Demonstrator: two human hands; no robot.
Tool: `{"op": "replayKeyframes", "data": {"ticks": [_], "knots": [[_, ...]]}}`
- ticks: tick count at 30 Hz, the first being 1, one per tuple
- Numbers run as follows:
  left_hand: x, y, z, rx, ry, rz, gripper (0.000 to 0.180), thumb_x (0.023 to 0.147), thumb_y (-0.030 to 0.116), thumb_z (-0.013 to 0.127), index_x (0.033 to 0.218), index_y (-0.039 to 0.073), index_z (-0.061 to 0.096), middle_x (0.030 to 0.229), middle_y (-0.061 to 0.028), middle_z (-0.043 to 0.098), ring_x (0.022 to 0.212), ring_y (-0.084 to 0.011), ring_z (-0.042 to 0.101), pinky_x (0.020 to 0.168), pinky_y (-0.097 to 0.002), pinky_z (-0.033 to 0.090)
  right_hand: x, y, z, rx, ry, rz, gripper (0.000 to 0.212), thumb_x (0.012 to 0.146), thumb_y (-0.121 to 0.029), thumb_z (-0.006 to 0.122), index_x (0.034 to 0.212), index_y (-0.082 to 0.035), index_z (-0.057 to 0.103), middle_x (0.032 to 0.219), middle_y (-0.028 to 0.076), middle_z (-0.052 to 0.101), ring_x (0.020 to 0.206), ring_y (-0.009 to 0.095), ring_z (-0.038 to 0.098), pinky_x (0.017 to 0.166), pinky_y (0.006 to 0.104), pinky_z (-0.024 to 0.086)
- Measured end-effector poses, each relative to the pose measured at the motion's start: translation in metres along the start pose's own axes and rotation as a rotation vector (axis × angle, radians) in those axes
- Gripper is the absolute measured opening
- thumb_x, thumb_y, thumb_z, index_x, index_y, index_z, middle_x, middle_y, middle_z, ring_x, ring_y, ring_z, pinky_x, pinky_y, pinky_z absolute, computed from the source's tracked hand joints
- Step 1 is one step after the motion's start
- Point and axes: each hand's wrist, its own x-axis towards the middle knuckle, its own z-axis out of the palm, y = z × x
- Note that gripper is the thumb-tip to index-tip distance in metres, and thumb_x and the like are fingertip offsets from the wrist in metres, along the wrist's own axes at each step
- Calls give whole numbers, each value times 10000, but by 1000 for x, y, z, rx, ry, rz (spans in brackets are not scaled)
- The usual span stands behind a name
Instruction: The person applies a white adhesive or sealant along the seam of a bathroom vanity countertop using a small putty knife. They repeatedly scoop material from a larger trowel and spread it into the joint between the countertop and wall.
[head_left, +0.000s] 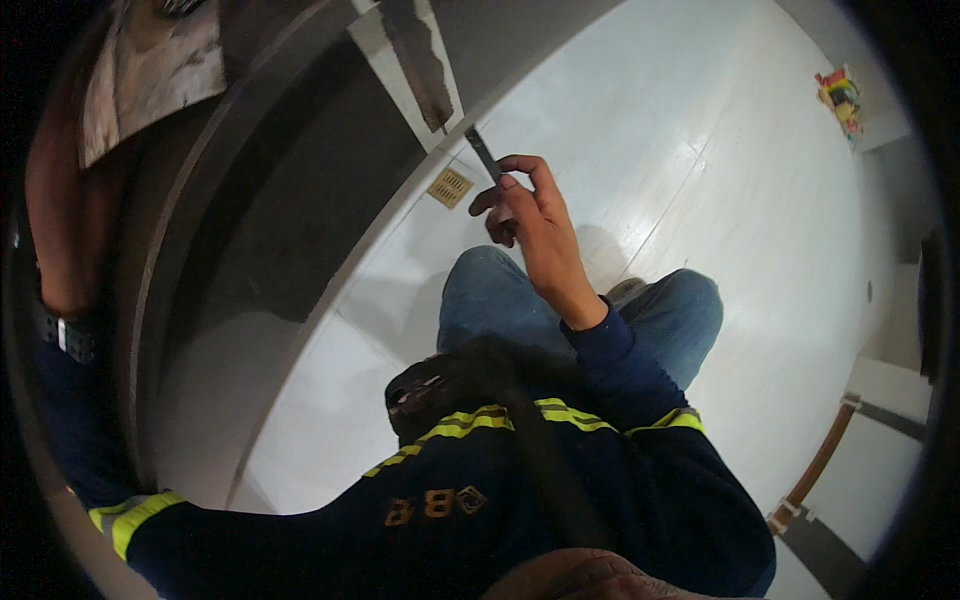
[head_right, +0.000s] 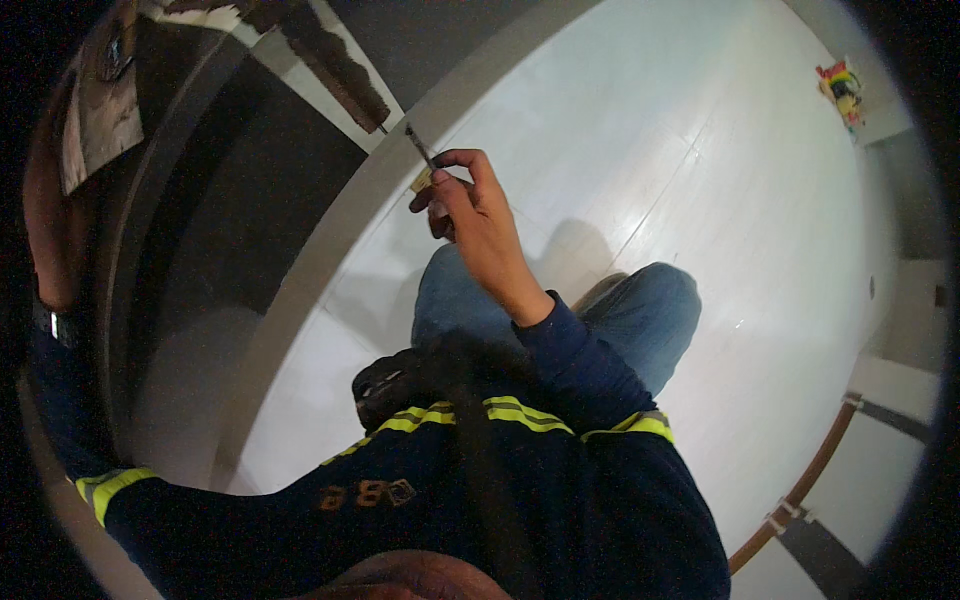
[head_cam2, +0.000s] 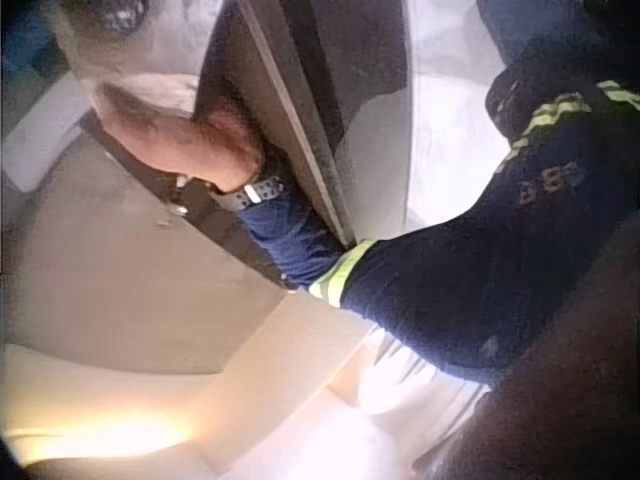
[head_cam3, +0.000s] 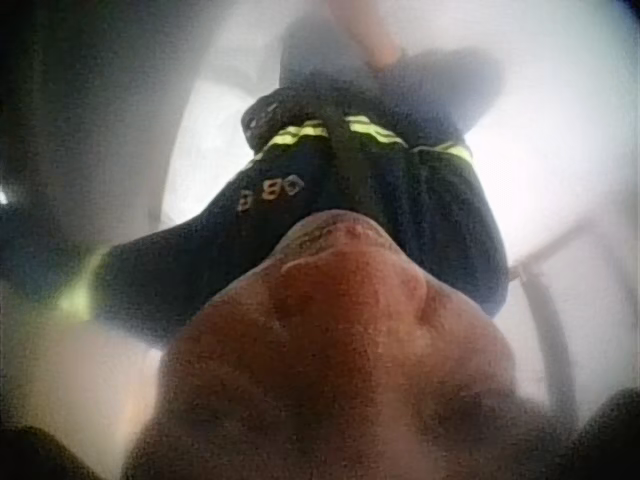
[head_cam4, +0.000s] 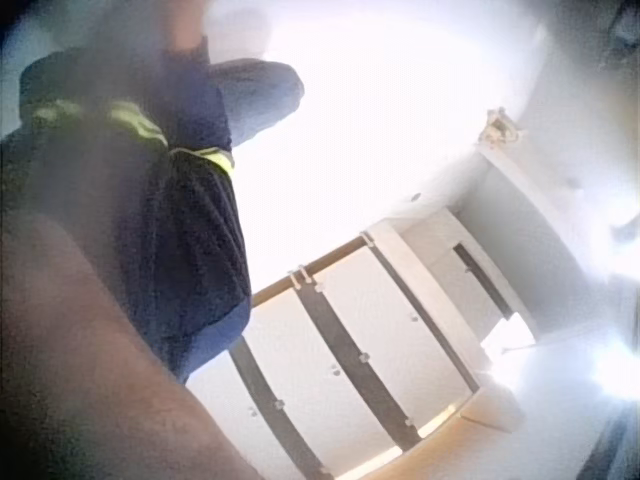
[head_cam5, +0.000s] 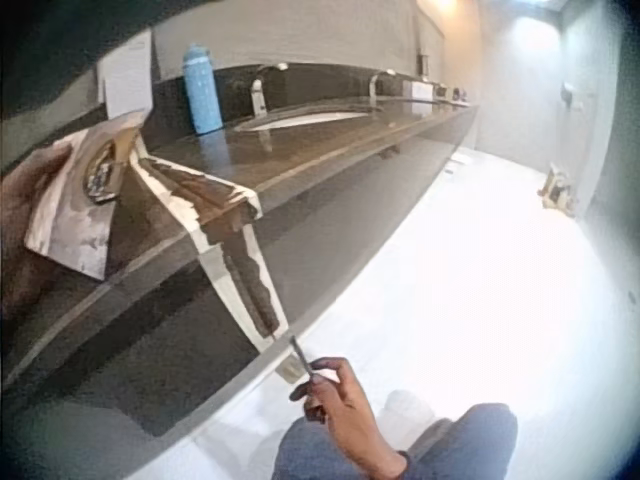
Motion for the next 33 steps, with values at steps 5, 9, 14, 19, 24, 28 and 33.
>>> {"op": "replayKeyframes", "data": {"ticks": [5, 9, 14, 19, 24, 28, 33], "knots": [[1, -3, -3, 147, 3, -69, 504, 1096, 260, 388, 1544, 29, 365, 1565, -177, 409, 1412, -290, 459, 1174, -417, 401, -3, 6, 9, 89, 63, -73, 316, 998, -133, 590, 1283, -69, 470, 905, 28, 555, 723, 75, 464, 590, 243, 383], [-4, 0, -3, 61, 64, -162, 502, 1096, 253, 387, 1545, 29, 365, 1558, -171, 412, 1415, -289, 452, 1171, -428, 408, 0, 2, 10, -74, 119, -291, 392, 964, -133, 641, 1308, -75, 464, 883, 18, 534, 712, 72, 457, 585, 247, 378], [-3, 5, 1, 45, 117, -233, 496, 1093, 263, 392, 1546, 59, 377, 1570, -149, 399, 1413, -286, 455, 1169, -441, 415, -15, -6, 21, 312, -53, -21, 408, 1029, -148, 545, 1407, -99, 399, 902, 25, 564, 729, 82, 498, 606, 233, 389], [0, 12, 7, -133, 175, -290, 464, 1094, 199, 385, 1537, 61, 395, 1569, -127, 409, 1394, -272, 481, 1162, -433, 436, -23, -1, 33, 516, -20, 121, 332, 1028, -171, 556, 1320, -97, 418, 883, 36, 563, 709, 105, 500, 586, 249, 384], [0, 21, 13, -343, 255, -429, 476, 1092, 206, 385, 1545, 61, 383, 1576, -129, 401, 1396, -273, 480, 1156, -426, 446, -24, 8, 26, 759, 18, 257, 258, 997, -134, 557, 1232, -91, 460, 917, 46, 561, 743, 132, 510, 587, 264, 393], [0, 21, 15, -343, 228, -438, 494, 1094, 243, 372, 1548, 51, 371, 1570, -139, 406, 1399, -277, 477, 1148, -427, 455, -24, 9, 23, 823, 21, 250, 200, 988, -134, 556, 1181, -107, 512, 957, 45, 586, 779, 137, 531, 613, 265, 405], [0, 18, 11, -303, 206, -399, 496, 1096, 255, 357, 1545, 45, 373, 1560, -146, 416, 1394, -283, 482, 1141, -432, 462, -24, 7, 31, 731, -38, 244, 137, 1000, -135, 546, 1137, -140, 553, 1063, 31, 635, 890, 137, 591, 680, 291, 435]]}}
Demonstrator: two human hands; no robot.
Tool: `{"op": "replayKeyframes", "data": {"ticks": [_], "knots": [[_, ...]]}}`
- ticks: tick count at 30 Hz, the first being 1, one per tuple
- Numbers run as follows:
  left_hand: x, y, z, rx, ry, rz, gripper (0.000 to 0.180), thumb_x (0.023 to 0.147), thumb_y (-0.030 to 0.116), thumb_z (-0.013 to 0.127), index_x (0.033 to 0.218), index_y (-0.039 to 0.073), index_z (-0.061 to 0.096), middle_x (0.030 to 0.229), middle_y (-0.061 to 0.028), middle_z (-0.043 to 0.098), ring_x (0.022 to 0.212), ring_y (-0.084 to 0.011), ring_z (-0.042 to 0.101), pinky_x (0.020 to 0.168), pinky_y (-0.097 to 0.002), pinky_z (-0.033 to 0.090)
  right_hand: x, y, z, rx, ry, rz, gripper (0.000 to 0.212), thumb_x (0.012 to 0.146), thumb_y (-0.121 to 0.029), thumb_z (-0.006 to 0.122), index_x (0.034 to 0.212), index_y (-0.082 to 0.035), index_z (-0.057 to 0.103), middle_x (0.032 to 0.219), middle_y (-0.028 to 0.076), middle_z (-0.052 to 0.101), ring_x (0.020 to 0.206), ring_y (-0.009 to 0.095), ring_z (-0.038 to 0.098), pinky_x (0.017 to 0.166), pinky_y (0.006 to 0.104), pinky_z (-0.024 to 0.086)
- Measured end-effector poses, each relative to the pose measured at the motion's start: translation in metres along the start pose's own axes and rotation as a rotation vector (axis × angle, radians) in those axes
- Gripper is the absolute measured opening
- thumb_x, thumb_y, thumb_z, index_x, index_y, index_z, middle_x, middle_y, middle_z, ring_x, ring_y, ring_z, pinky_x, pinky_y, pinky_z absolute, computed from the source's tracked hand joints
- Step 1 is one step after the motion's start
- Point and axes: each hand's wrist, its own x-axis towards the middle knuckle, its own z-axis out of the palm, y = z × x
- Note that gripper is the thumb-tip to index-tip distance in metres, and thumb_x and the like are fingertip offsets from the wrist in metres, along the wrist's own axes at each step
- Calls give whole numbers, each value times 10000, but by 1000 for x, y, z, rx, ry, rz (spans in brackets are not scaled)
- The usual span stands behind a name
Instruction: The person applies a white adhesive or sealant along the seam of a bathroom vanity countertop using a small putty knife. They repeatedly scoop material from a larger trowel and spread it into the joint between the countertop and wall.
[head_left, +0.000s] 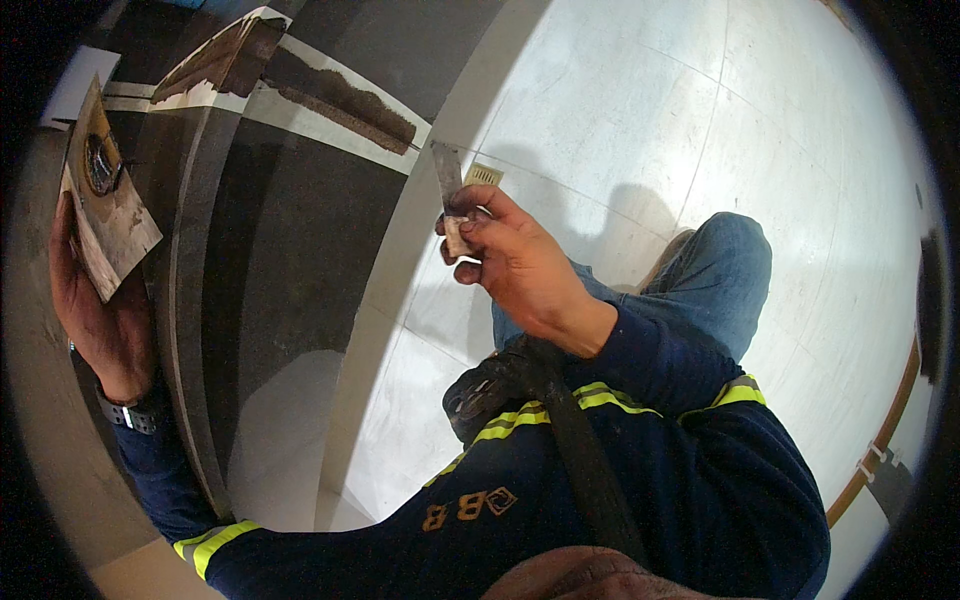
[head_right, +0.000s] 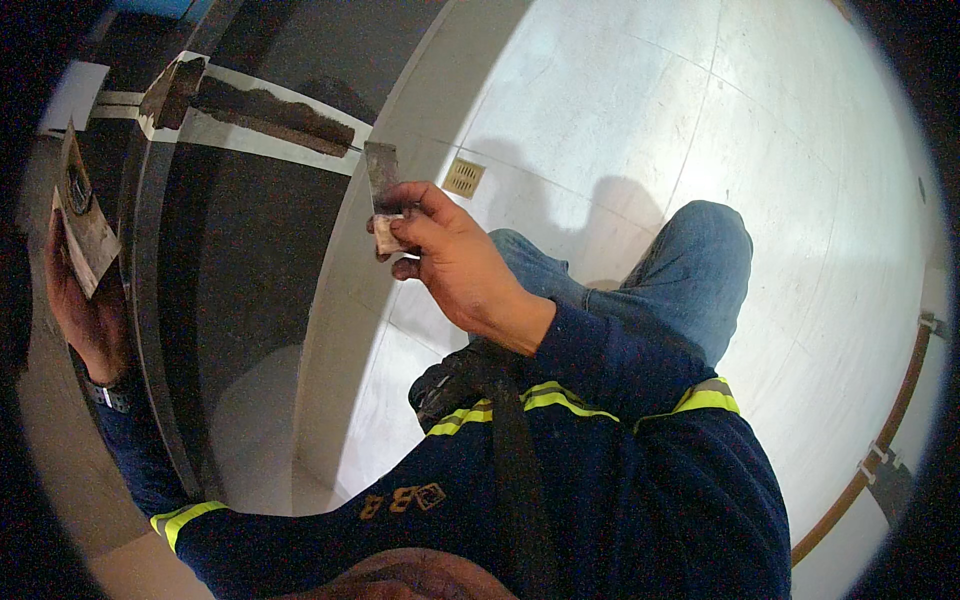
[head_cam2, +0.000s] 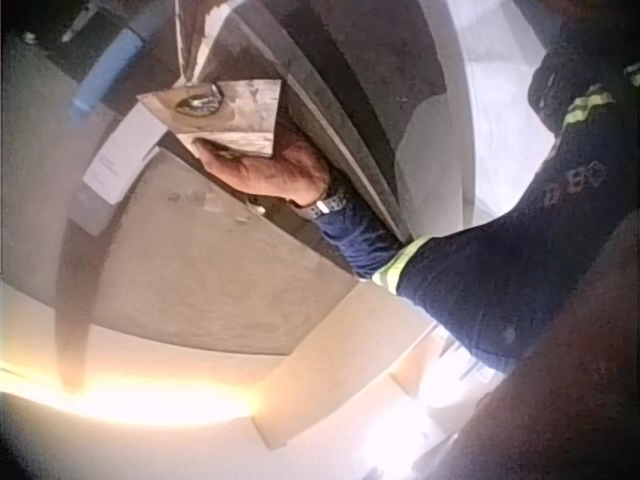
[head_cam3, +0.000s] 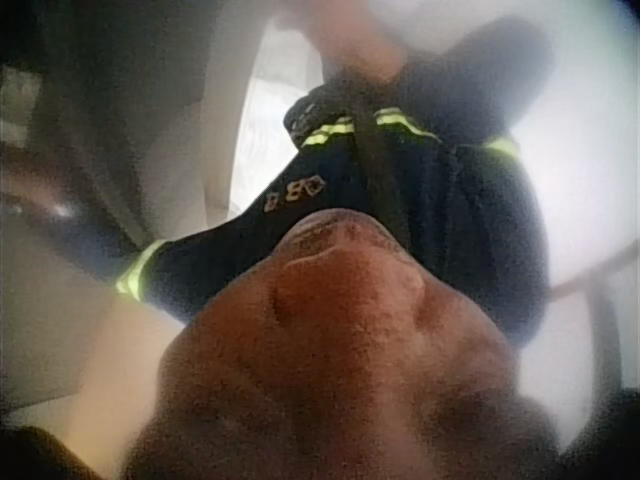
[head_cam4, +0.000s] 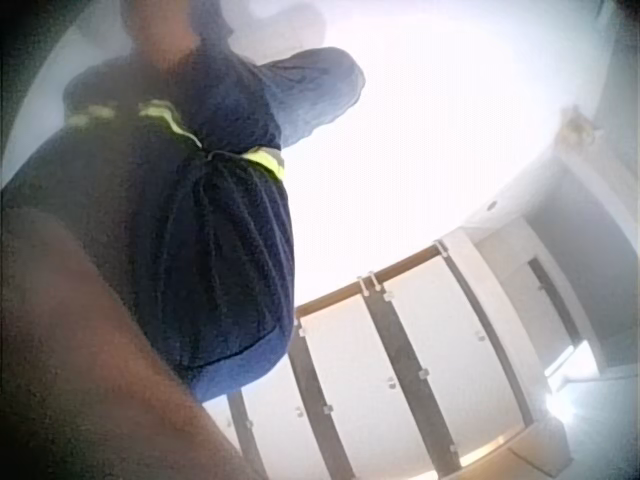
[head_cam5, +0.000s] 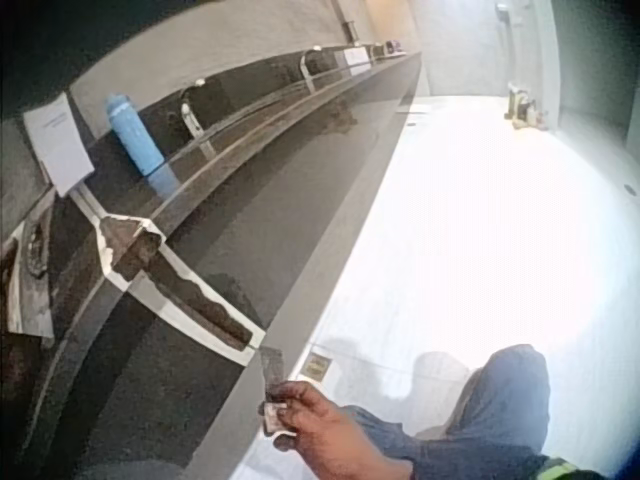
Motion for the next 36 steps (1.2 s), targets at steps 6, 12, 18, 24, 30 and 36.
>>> {"op": "replayKeyframes", "data": {"ticks": [6, 12, 18, 24, 30, 36], "knots": [[0, 0, -2, 95, -3, 34, 489, 1098, 252, 353, 1536, 39, 384, 1549, -147, 429, 1382, -279, 497, 1149, -441, 454, 20, 15, 8, -14, -128, -12, 135, 1004, -106, 549, 1127, -158, 562, 1113, 8, 650, 974, 133, 622, 763, 320, 476], [-3, -2, 1, -81, 31, -17, 484, 1097, 240, 357, 1531, 27, 390, 1547, -150, 433, 1379, -271, 500, 1152, -427, 448, 38, 22, 15, -3, -129, -42, 181, 995, -92, 569, 1174, -108, 584, 1068, 25, 666, 935, 133, 660, 722, 281, 517], [-2, 0, -3, -65, 20, -29, 483, 1097, 230, 362, 1532, 20, 385, 1541, -155, 440, 1374, -270, 506, 1149, -425, 451, 41, 15, 21, -19, -202, 128, 234, 987, -84, 564, 1219, -62, 591, 1054, 58, 677, 914, 146, 669, 731, 275, 524], [-1, -1, -4, 166, -84, 124, 499, 1098, 243, 371, 1544, 20, 361, 1557, -158, 421, 1384, -269, 495, 1161, -406, 436, 1, 0, 5, -306, -113, 98, 204, 995, -97, 500, 1191, -86, 553, 942, 35, 596, 832, 131, 587, 745, 278, 484], [-7, -5, -11, 216, -135, 141, 560, 1092, 328, 378, 1569, 40, 314, 1601, -168, 350, 1438, -284, 427, 1202, -422, 383, 1, -34, -11, -702, 75, -227, 258, 978, -137, 547, 1220, -76, 481, 829, -1, 484, 684, 86, 425, 604, 260, 370], [-4, -6, -8, 88, -80, 88, 556, 1095, 333, 354, 1570, 48, 317, 1608, -170, 340, 1457, -295, 400, 1209, -430, 368, 11, -28, 3, -812, 29, -373, 416, 940, -86, 591, 1337, -53, 472, 827, 36, 520, 709, 108, 468, 610, 286, 385]]}}
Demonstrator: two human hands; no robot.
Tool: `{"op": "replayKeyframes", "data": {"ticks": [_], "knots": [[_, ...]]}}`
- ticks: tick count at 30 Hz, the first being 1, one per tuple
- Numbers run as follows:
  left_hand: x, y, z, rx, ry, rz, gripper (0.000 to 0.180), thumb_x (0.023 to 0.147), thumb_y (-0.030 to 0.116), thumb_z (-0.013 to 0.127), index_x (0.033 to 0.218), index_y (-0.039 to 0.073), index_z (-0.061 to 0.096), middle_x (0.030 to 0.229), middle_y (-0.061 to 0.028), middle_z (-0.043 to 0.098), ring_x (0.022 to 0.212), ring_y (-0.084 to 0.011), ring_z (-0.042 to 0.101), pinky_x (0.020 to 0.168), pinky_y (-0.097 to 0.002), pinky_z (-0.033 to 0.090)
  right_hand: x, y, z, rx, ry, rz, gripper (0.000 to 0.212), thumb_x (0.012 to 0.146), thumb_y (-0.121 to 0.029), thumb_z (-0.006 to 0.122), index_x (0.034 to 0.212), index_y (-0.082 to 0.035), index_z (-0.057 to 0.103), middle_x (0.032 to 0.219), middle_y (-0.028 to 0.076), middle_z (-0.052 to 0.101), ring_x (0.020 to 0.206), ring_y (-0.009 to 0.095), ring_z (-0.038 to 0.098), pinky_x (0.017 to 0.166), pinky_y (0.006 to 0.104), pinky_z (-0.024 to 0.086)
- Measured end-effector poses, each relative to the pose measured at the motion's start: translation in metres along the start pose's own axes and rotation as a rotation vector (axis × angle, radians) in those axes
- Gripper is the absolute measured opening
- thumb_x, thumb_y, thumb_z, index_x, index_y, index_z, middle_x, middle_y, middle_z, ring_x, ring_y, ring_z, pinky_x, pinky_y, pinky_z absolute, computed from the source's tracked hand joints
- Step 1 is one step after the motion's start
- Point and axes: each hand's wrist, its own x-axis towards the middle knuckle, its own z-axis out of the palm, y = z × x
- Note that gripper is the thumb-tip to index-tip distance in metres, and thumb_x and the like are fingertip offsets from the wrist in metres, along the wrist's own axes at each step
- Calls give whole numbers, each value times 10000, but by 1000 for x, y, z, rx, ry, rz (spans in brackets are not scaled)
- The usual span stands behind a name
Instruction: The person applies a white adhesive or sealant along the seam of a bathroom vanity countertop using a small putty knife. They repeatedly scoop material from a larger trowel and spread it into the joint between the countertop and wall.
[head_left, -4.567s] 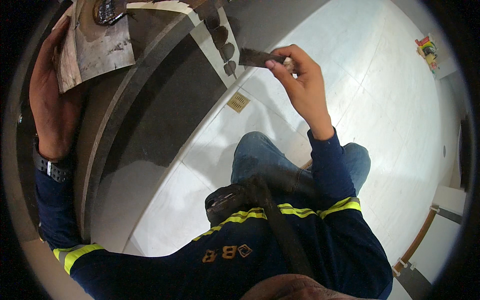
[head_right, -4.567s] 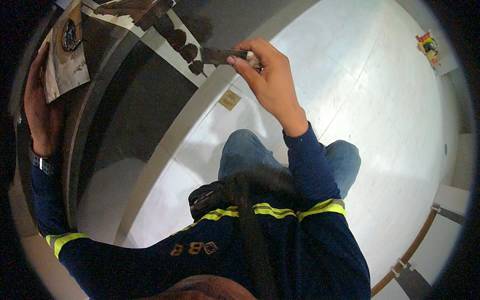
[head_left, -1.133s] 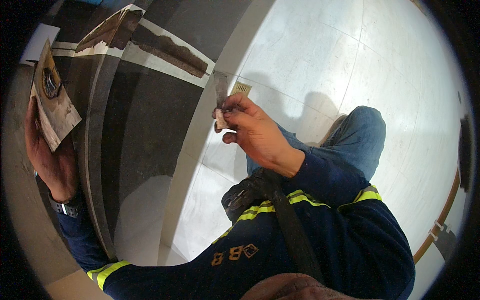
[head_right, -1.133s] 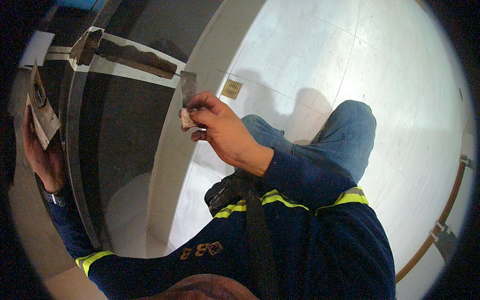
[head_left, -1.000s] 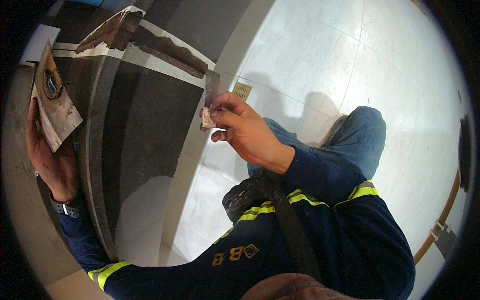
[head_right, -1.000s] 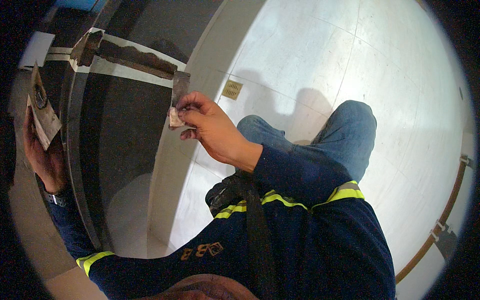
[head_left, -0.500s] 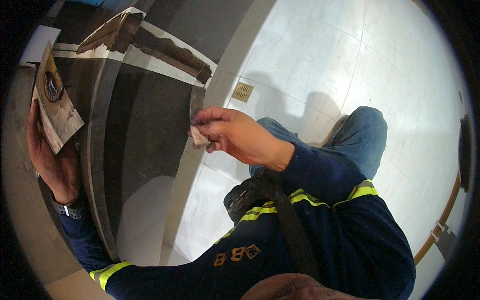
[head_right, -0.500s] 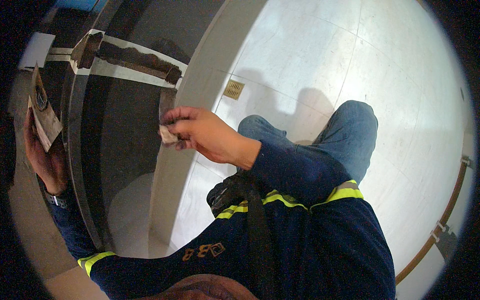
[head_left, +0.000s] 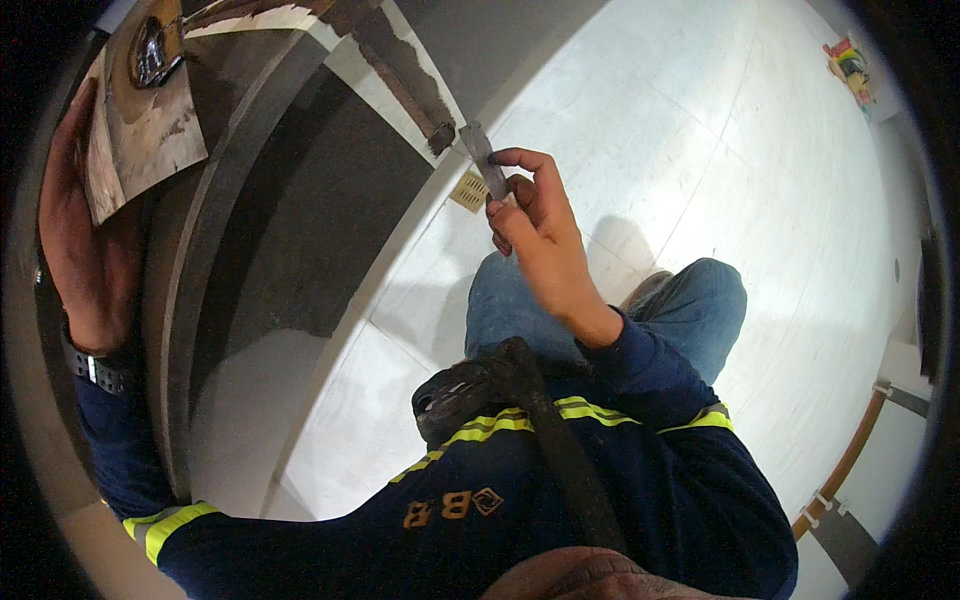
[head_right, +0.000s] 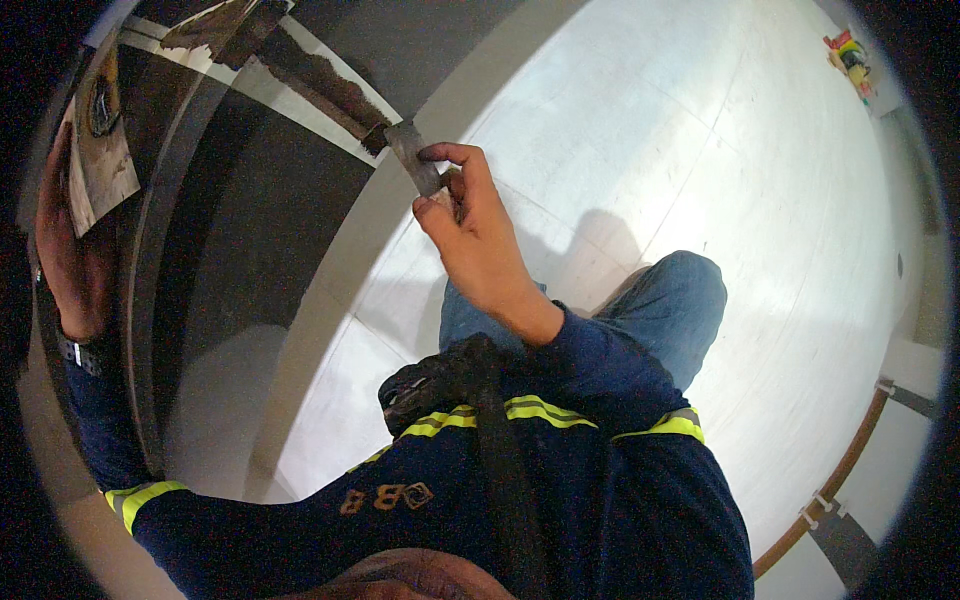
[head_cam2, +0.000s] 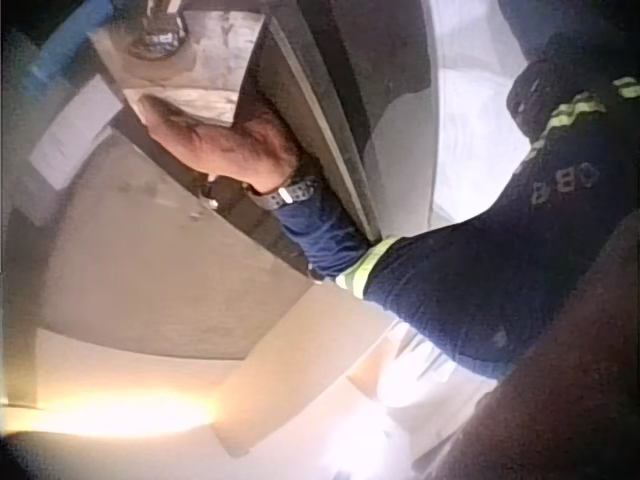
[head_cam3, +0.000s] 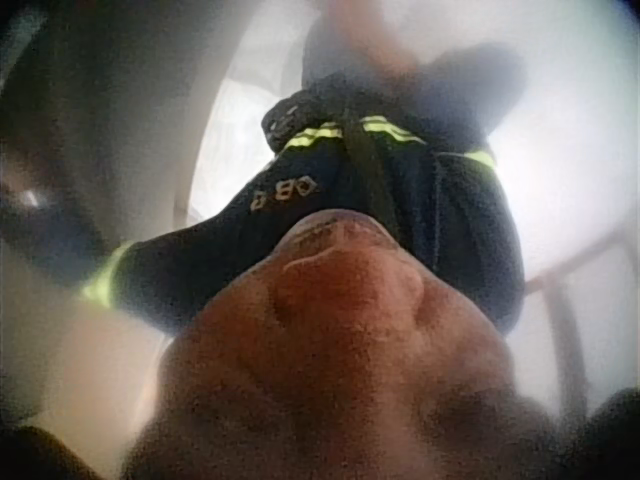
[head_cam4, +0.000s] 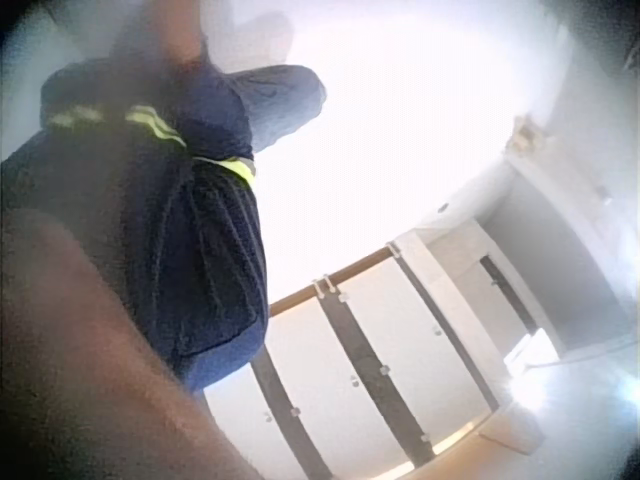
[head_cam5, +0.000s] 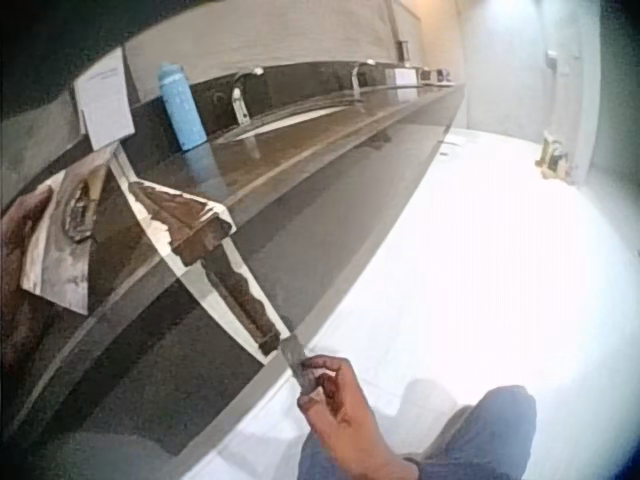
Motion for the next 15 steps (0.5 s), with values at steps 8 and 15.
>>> {"op": "replayKeyframes", "data": {"ticks": [8, 15], "knots": [[3, -9, -9, 97, -100, 172, 528, 1095, 297, 359, 1551, 29, 356, 1588, -172, 382, 1447, -288, 414, 1206, -410, 360, 16, 7, -5, -594, 26, -580, 422, 909, -25, 589, 1328, -13, 537, 1123, 199, 580, 879, 318, 661, 773, 388, 552], [0, -23, -22, 140, -101, 208, 541, 1090, 315, 375, 1537, 10, 380, 1573, -181, 404, 1442, -290, 420, 1204, -411, 349, 22, 16, 2, -656, -4, -503, 446, 908, 1, 633, 1350, -17, 574, 1224, 194, 595, 958, 298, 668, 755, 357, 545]]}}
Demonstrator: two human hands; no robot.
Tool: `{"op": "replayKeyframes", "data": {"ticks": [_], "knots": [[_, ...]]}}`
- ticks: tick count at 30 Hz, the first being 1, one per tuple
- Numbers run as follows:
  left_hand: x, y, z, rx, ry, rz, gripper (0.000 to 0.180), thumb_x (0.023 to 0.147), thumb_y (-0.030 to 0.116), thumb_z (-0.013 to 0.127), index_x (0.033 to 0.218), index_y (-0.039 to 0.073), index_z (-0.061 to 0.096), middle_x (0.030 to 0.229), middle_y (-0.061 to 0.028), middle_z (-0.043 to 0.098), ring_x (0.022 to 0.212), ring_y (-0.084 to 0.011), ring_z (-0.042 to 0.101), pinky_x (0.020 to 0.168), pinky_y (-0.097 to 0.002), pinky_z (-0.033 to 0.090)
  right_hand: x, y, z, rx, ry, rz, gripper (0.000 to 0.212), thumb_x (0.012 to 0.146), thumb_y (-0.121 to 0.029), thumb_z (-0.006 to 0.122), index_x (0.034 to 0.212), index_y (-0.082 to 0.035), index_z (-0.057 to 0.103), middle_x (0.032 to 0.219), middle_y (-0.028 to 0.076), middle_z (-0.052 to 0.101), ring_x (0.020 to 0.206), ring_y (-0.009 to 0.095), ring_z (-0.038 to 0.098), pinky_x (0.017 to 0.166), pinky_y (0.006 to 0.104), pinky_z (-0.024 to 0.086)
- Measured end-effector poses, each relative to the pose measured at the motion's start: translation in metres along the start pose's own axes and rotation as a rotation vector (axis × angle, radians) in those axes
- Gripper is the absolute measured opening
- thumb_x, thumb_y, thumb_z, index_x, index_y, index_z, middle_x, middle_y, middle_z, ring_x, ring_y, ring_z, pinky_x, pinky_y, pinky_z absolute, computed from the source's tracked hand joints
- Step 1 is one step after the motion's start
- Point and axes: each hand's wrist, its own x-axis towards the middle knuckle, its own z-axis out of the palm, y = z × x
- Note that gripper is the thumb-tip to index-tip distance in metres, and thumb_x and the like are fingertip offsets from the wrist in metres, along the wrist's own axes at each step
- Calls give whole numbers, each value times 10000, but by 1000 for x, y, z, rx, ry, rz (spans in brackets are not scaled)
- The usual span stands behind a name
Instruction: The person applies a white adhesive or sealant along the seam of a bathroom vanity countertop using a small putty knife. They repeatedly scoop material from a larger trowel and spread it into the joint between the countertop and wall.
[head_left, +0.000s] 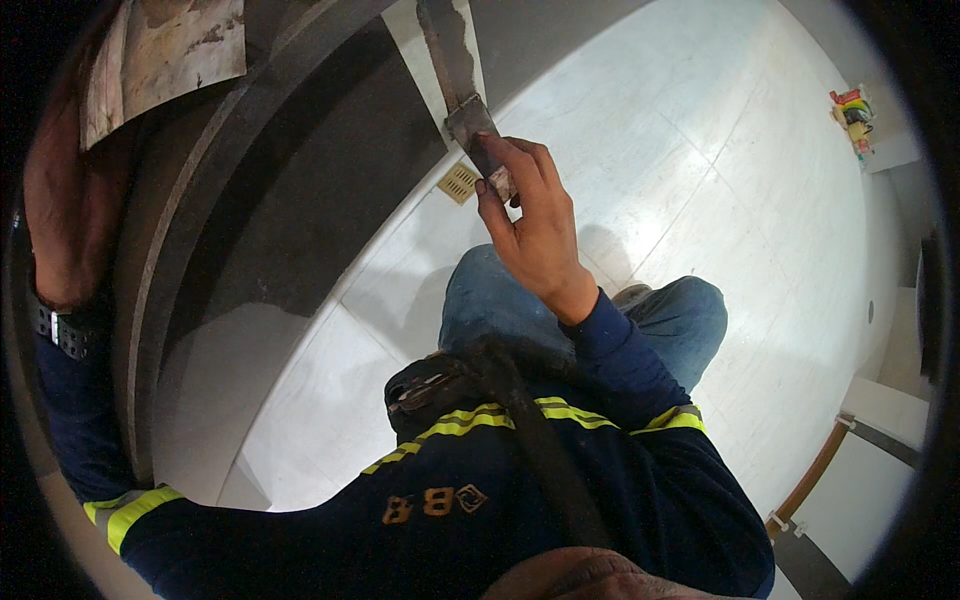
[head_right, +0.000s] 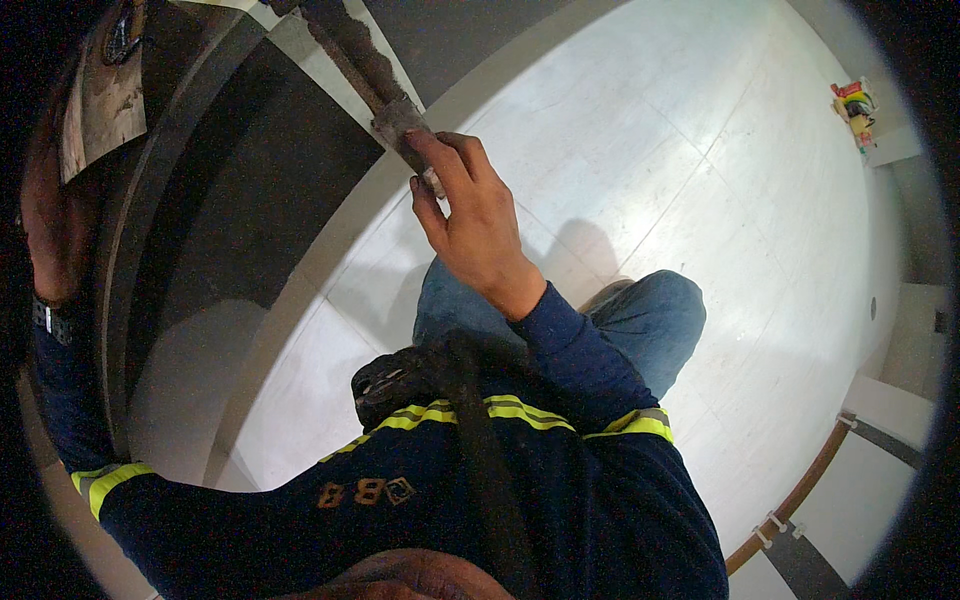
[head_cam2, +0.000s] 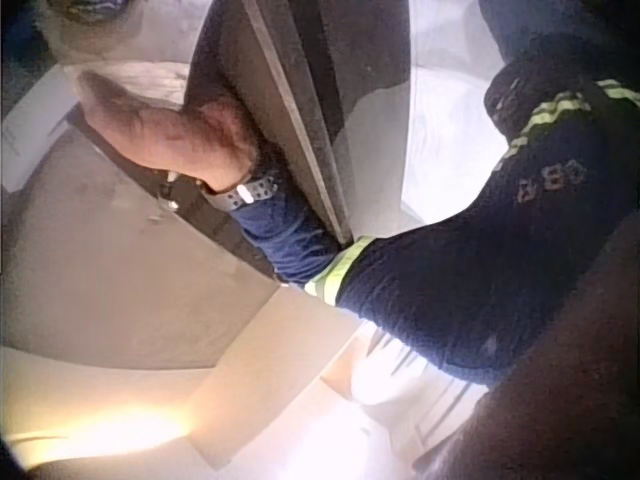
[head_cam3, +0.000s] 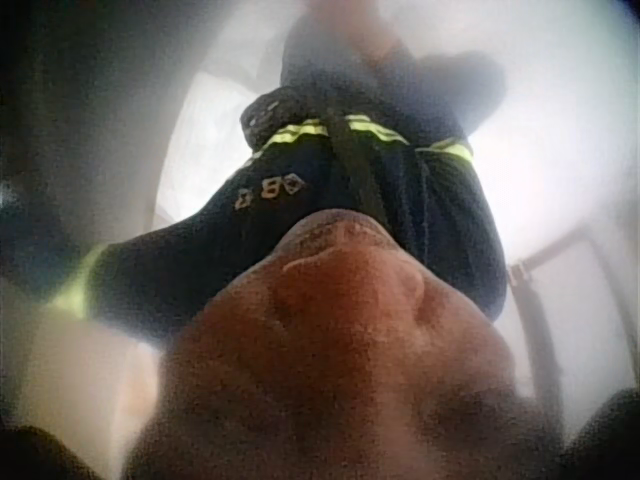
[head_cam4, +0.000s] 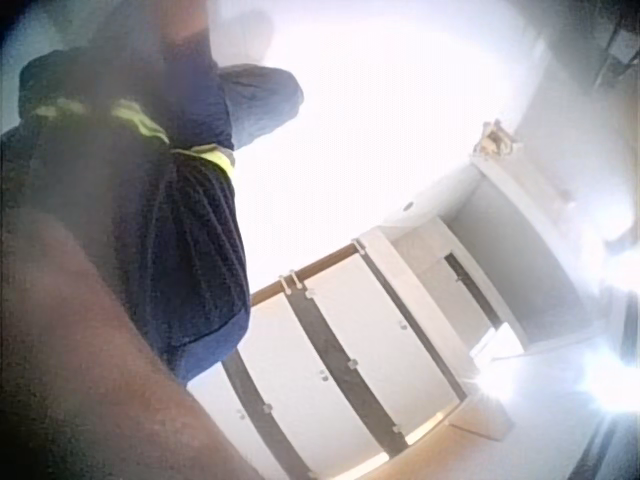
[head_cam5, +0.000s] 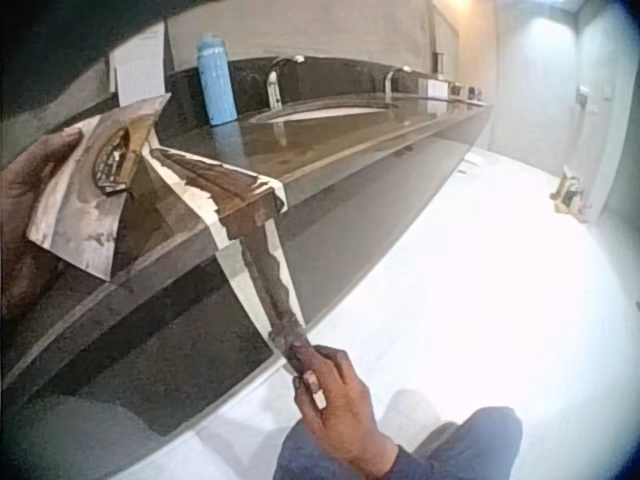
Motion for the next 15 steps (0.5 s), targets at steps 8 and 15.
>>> {"op": "replayKeyframes", "data": {"ticks": [8, 15], "knots": [[12, -1, -6, 40, -2, -8, 558, 1085, 336, 394, 1520, -12, 407, 1557, -191, 430, 1435, -291, 426, 1202, -412, 336, -17, 17, 0, -102, -29, 10, 445, 911, -15, 644, 1349, -87, 615, 1237, 172, 647, 912, 284, 692, 724, 343, 560], [5, 16, 14, -216, 103, -148, 640, 1066, 420, 431, 1534, -12, 379, 1567, -207, 406, 1441, -301, 421, 1196, -426, 352, -27, 12, -22, -9, -108, 83, 371, 957, -30, 568, 1326, -12, 597, 1121, 180, 696, 850, 242, 685, 723, 328, 548]]}}
